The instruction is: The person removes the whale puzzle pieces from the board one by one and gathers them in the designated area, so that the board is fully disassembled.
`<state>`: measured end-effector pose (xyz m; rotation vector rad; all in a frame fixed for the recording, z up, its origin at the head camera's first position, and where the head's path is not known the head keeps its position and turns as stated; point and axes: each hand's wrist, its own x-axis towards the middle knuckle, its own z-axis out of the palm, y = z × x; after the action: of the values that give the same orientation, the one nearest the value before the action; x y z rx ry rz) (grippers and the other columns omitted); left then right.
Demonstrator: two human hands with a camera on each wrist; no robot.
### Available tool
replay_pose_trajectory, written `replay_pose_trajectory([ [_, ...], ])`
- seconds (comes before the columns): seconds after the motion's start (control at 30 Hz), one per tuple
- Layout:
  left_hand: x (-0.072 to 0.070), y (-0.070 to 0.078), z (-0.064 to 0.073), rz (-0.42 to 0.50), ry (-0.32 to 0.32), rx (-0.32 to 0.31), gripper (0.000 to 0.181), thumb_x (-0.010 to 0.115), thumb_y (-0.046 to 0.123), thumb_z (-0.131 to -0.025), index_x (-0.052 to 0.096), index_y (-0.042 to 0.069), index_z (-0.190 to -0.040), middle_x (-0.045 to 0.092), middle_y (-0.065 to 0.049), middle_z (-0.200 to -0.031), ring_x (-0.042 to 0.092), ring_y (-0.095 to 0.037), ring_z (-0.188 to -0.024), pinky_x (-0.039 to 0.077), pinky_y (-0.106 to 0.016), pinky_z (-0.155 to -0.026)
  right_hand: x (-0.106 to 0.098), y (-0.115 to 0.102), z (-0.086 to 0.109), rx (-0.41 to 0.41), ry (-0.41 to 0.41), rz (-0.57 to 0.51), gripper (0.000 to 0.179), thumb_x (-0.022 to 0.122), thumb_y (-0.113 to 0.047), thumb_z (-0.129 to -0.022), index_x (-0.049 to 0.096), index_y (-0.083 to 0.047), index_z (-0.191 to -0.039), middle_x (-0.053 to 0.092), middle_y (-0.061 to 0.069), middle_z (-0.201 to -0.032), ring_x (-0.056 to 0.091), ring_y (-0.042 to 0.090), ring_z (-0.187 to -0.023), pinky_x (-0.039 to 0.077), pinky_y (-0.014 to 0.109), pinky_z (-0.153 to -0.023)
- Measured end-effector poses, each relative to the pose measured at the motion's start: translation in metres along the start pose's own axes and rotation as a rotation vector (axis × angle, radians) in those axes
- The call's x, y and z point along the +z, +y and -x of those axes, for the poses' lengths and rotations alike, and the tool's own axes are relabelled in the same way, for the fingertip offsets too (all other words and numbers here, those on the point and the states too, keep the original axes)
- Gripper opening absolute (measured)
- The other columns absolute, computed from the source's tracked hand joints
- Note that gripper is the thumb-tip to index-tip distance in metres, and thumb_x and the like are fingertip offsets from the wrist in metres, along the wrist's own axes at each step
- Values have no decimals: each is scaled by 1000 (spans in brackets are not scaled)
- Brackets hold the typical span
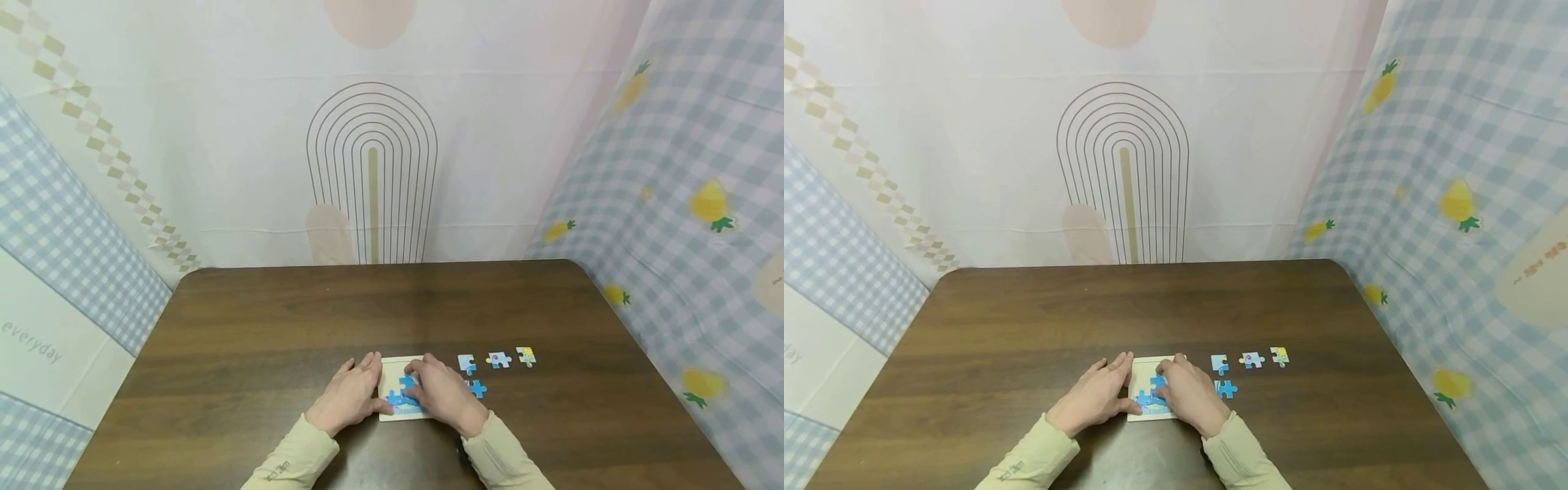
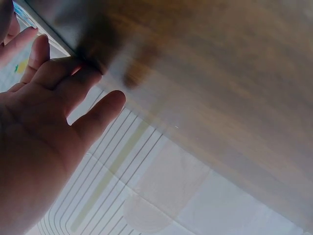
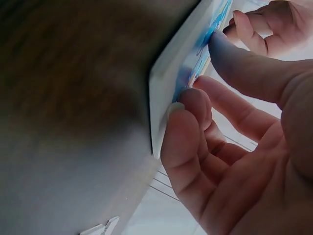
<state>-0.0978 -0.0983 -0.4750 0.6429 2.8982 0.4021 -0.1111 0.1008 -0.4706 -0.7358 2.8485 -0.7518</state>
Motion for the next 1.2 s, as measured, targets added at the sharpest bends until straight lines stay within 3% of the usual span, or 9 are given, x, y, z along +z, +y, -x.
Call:
replay_pose_trajectory([
  [0.6, -4, 1, 1, 17, -7, 1, 89, 77, 48, -77, 45, -8, -139, 47, -22, -143, 43, -30, -135, 34, -52, -108, -2, -3, -8, 57, -61, -8, 27, 78, -14, -83, 62, -9, -105, 48, -2, -77, 45, 12, -61, 38, 26, -52],
  [1.2, -3, 1, 1, 40, -16, -8, 89, 76, 47, -79, 44, -8, -140, 46, -23, -144, 42, -30, -136, 32, -53, -109, -4, -4, -8, 122, -89, -60, 28, 78, -16, -83, 60, -11, -104, 48, 5, -90, 48, 16, -61, 47, 29, -59],
])
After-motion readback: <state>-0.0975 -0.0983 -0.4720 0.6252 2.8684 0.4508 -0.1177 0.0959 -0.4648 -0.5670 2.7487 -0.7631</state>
